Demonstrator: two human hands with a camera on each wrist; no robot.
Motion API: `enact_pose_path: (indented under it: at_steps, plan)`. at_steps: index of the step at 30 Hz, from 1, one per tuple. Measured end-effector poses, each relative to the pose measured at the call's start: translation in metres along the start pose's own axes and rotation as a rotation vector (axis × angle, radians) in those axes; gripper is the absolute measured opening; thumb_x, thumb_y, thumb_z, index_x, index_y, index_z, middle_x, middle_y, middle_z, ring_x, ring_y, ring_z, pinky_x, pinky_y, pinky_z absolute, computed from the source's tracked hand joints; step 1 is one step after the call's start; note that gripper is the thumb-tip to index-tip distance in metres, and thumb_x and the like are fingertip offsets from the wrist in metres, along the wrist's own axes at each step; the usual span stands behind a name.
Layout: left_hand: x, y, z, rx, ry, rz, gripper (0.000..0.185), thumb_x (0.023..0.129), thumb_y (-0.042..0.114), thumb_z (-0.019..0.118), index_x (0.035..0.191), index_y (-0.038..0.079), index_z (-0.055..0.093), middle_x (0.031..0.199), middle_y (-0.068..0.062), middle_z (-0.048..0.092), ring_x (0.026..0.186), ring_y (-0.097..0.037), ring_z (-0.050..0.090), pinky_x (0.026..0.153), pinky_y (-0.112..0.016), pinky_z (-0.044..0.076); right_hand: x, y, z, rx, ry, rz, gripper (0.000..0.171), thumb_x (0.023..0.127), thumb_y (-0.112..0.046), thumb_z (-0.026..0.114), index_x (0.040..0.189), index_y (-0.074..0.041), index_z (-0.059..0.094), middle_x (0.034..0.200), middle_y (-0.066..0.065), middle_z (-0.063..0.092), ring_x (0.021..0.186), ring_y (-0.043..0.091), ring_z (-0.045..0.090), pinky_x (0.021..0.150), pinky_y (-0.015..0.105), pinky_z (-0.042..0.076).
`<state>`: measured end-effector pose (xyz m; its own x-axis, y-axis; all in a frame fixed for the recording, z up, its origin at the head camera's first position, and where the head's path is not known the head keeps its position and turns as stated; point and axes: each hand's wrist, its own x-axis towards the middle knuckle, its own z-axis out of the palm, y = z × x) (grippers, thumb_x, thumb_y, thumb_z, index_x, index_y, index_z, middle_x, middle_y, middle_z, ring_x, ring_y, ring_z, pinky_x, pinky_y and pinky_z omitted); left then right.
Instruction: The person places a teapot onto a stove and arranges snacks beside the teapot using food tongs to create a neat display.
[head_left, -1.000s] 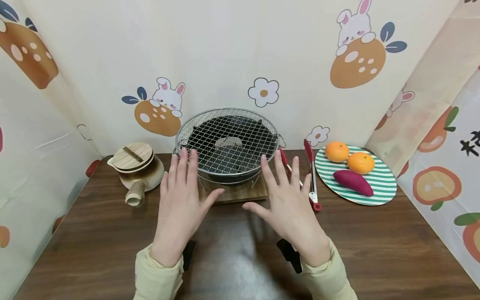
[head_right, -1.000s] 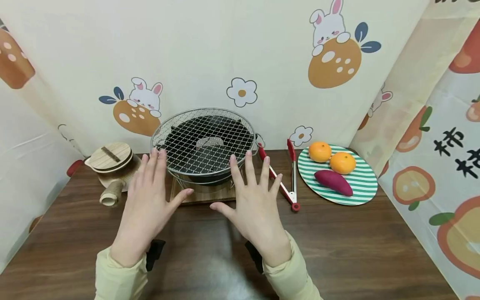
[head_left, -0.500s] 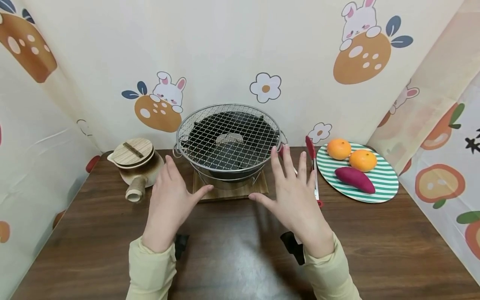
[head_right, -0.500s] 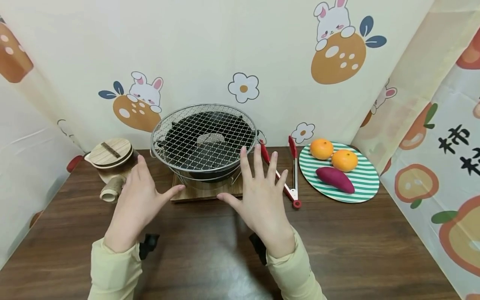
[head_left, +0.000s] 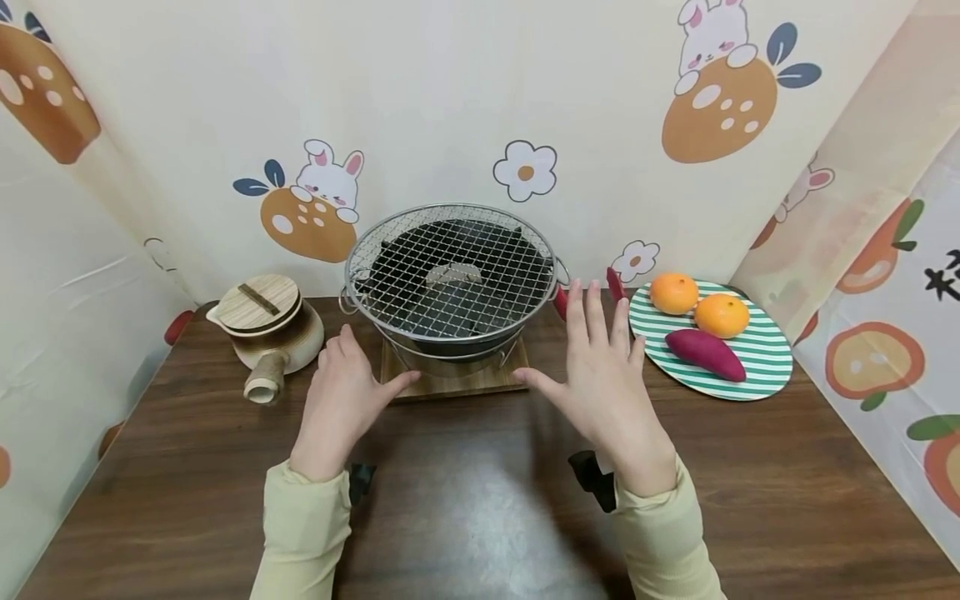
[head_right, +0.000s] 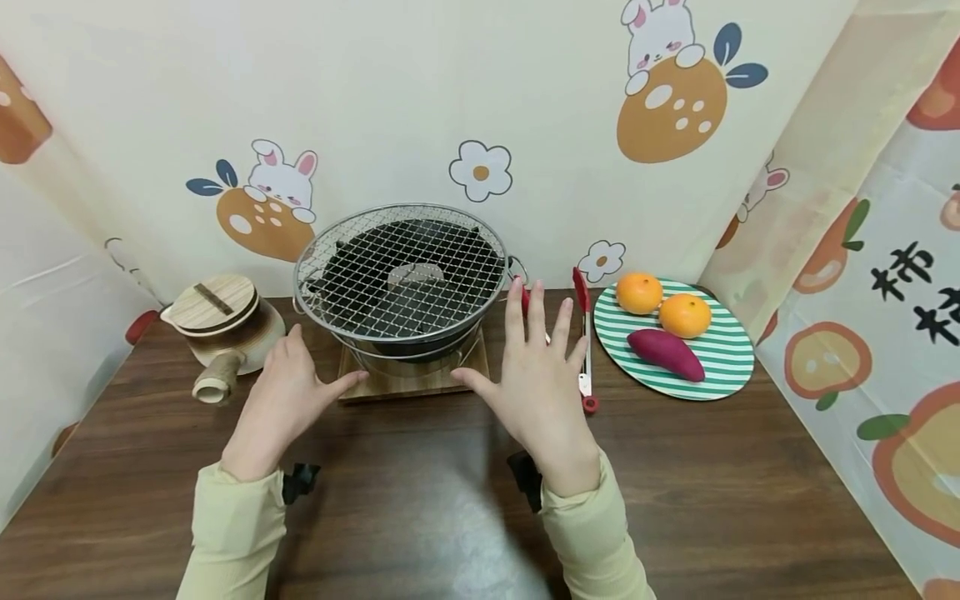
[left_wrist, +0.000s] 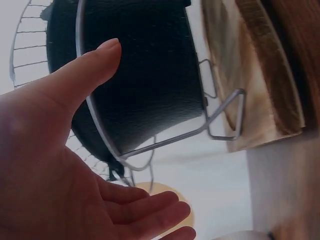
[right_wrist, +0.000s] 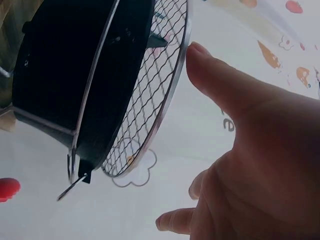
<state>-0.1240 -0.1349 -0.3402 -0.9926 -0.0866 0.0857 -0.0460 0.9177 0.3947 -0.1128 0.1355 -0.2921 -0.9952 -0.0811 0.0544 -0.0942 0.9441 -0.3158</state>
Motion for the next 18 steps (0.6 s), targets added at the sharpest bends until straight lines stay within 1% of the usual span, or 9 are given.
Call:
enact_pose_path:
  at_steps: [3, 10, 13, 18]
  plan:
    - [0.004, -0.005, 0.005, 0.000, -0.020, 0.008, 0.109, 0.079, 0.054, 0.071, 0.140, -0.023, 0.023, 0.131, -0.042, 0.041, 0.122, -0.054, 0.043, 0.103, -0.057, 0.040, 0.004, 0.004, 0.000, 0.016, -0.017, 0.019, 0.119, 0.079, -0.073, 0.057, 0.152, -0.018, -0.020, 0.163, 0.012, -0.014, 0.147, 0.048, -0.011, 0.109, 0.075, 0.008]
    - [0.011, -0.016, 0.019, -0.015, -0.048, 0.010, 0.099, 0.079, 0.053, 0.072, 0.130, -0.023, 0.033, 0.118, -0.040, 0.048, 0.107, -0.051, 0.050, 0.094, -0.057, 0.045, 0.013, 0.015, 0.001, 0.030, -0.028, 0.050, 0.123, 0.079, -0.069, 0.061, 0.152, -0.012, -0.019, 0.162, 0.016, -0.015, 0.148, 0.049, -0.005, 0.108, 0.076, 0.012]
    - [0.013, -0.019, 0.022, -0.032, -0.083, 0.005, 0.094, 0.079, 0.052, 0.071, 0.126, -0.021, 0.037, 0.116, -0.038, 0.049, 0.107, -0.050, 0.050, 0.093, -0.056, 0.045, 0.017, 0.020, 0.004, 0.039, -0.039, 0.065, 0.124, 0.079, -0.068, 0.063, 0.152, -0.011, -0.019, 0.162, 0.018, -0.016, 0.147, 0.050, -0.005, 0.108, 0.076, 0.011]
    - [0.018, -0.024, 0.027, -0.066, -0.162, -0.013, 0.093, 0.081, 0.053, 0.069, 0.131, -0.019, 0.037, 0.124, -0.038, 0.049, 0.115, -0.049, 0.050, 0.094, -0.057, 0.046, 0.026, 0.031, 0.008, 0.054, -0.058, 0.095, 0.124, 0.078, -0.067, 0.064, 0.152, -0.010, -0.018, 0.161, 0.020, -0.016, 0.146, 0.052, -0.005, 0.108, 0.076, 0.011]
